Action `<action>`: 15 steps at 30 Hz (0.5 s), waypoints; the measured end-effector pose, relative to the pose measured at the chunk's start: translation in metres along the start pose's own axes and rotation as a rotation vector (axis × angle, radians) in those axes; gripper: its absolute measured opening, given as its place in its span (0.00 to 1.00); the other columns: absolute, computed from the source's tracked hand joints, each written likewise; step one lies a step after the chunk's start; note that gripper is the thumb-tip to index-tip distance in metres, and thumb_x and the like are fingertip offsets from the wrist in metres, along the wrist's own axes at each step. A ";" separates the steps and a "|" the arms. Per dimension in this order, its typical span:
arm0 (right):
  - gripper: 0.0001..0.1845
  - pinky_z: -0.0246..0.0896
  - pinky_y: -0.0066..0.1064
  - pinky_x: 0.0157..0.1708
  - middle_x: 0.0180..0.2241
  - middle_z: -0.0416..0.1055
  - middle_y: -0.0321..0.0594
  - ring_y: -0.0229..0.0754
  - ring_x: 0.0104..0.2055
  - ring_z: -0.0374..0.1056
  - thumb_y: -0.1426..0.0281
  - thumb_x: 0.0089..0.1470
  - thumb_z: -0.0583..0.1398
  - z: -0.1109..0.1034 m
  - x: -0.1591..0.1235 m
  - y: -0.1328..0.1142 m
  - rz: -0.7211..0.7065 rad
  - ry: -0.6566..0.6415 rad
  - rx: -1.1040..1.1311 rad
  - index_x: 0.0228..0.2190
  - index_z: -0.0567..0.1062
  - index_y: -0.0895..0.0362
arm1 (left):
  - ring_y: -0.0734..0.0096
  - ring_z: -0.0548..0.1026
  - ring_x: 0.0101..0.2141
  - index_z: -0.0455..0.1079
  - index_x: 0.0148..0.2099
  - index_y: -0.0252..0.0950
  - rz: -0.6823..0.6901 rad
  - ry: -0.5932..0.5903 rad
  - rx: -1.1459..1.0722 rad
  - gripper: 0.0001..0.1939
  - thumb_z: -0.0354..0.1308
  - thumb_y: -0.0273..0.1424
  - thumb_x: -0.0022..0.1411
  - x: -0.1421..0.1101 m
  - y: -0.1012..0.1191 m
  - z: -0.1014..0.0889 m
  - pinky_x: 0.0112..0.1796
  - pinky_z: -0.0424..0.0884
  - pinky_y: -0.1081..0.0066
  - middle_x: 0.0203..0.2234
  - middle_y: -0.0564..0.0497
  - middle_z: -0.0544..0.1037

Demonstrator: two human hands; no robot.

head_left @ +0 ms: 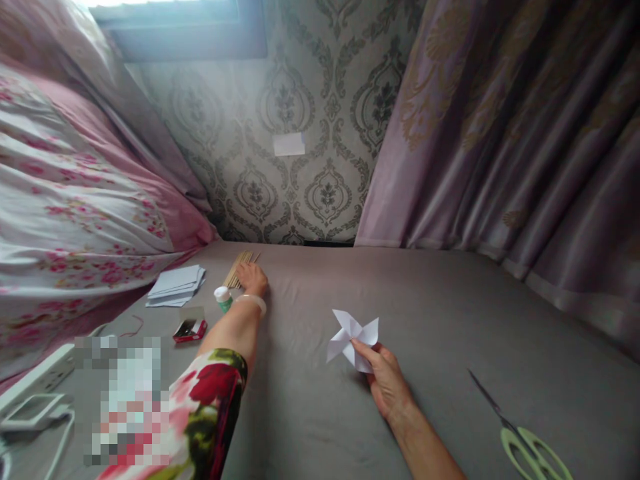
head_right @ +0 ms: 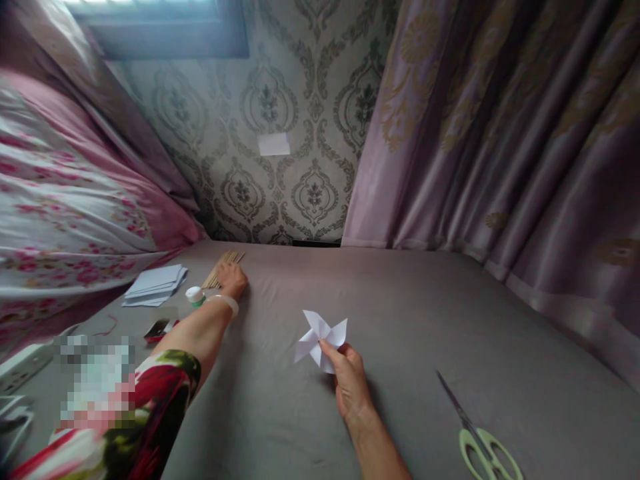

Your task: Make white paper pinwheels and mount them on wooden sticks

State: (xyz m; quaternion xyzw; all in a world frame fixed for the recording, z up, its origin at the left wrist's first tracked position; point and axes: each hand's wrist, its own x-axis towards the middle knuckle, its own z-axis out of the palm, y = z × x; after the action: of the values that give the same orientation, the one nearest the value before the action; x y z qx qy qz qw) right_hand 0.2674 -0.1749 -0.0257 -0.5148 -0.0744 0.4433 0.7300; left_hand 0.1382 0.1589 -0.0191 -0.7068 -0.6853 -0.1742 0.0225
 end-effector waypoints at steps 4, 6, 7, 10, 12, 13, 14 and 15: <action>0.18 0.64 0.26 0.33 0.30 0.80 0.39 0.40 0.31 0.72 0.65 0.30 0.73 0.000 0.000 0.000 0.004 -0.011 -0.012 0.27 0.81 0.58 | 0.44 0.64 0.54 0.70 0.52 0.21 -0.071 0.026 0.027 0.25 0.37 0.19 0.60 0.007 0.001 0.008 0.51 0.62 0.50 0.50 0.26 0.70; 0.18 0.64 0.26 0.33 0.30 0.80 0.40 0.40 0.31 0.72 0.64 0.31 0.72 0.000 0.000 0.001 -0.001 -0.020 -0.016 0.28 0.81 0.59 | 0.45 0.64 0.55 0.70 0.52 0.23 -0.076 0.033 0.031 0.25 0.37 0.20 0.60 0.009 0.001 0.010 0.51 0.62 0.51 0.50 0.27 0.71; 0.18 0.64 0.27 0.33 0.30 0.80 0.40 0.40 0.31 0.72 0.64 0.31 0.72 0.000 0.000 0.001 -0.004 -0.021 -0.015 0.29 0.81 0.59 | 0.46 0.64 0.55 0.70 0.52 0.23 -0.075 0.040 0.032 0.25 0.37 0.20 0.61 0.010 0.001 0.010 0.51 0.62 0.51 0.50 0.28 0.71; 0.19 0.64 0.27 0.33 0.30 0.80 0.40 0.40 0.31 0.72 0.64 0.30 0.73 -0.001 0.000 0.001 -0.012 -0.017 -0.015 0.29 0.81 0.58 | 0.46 0.60 0.58 0.66 0.57 0.21 -0.087 0.078 0.032 0.25 0.37 0.20 0.61 0.013 -0.003 0.010 0.54 0.59 0.50 0.56 0.28 0.66; 0.20 0.64 0.28 0.33 0.30 0.80 0.40 0.41 0.31 0.72 0.63 0.30 0.73 0.000 0.000 0.000 -0.014 -0.019 -0.019 0.29 0.81 0.59 | 0.45 0.54 0.62 0.59 0.61 0.20 -0.134 0.111 0.026 0.27 0.39 0.21 0.62 0.014 -0.005 0.010 0.56 0.55 0.48 0.62 0.29 0.58; 0.20 0.64 0.28 0.33 0.30 0.80 0.40 0.41 0.31 0.72 0.63 0.29 0.73 0.000 0.000 -0.001 -0.012 -0.019 -0.020 0.29 0.81 0.59 | 0.43 0.52 0.63 0.55 0.63 0.18 -0.168 0.124 0.024 0.28 0.41 0.23 0.62 0.015 -0.006 0.011 0.57 0.54 0.47 0.63 0.28 0.55; 0.21 0.64 0.28 0.34 0.30 0.80 0.40 0.41 0.31 0.72 0.63 0.29 0.73 0.000 -0.001 -0.001 -0.006 -0.016 -0.019 0.29 0.81 0.59 | 0.40 0.50 0.63 0.52 0.64 0.16 -0.213 0.132 0.018 0.29 0.43 0.26 0.62 0.015 -0.006 0.011 0.57 0.52 0.45 0.64 0.26 0.53; 0.21 0.64 0.28 0.34 0.30 0.80 0.41 0.41 0.31 0.72 0.63 0.29 0.73 0.000 -0.001 -0.002 0.001 -0.012 -0.018 0.29 0.81 0.59 | 0.37 0.50 0.63 0.50 0.64 0.15 -0.269 0.126 0.008 0.32 0.45 0.29 0.62 0.015 -0.006 0.011 0.57 0.51 0.43 0.63 0.23 0.52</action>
State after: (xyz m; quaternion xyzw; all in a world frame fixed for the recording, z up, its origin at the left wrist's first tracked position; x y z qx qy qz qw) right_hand 0.2675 -0.1753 -0.0239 -0.5187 -0.0822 0.4461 0.7247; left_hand 0.1344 0.1768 -0.0266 -0.5962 -0.7717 -0.2168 0.0450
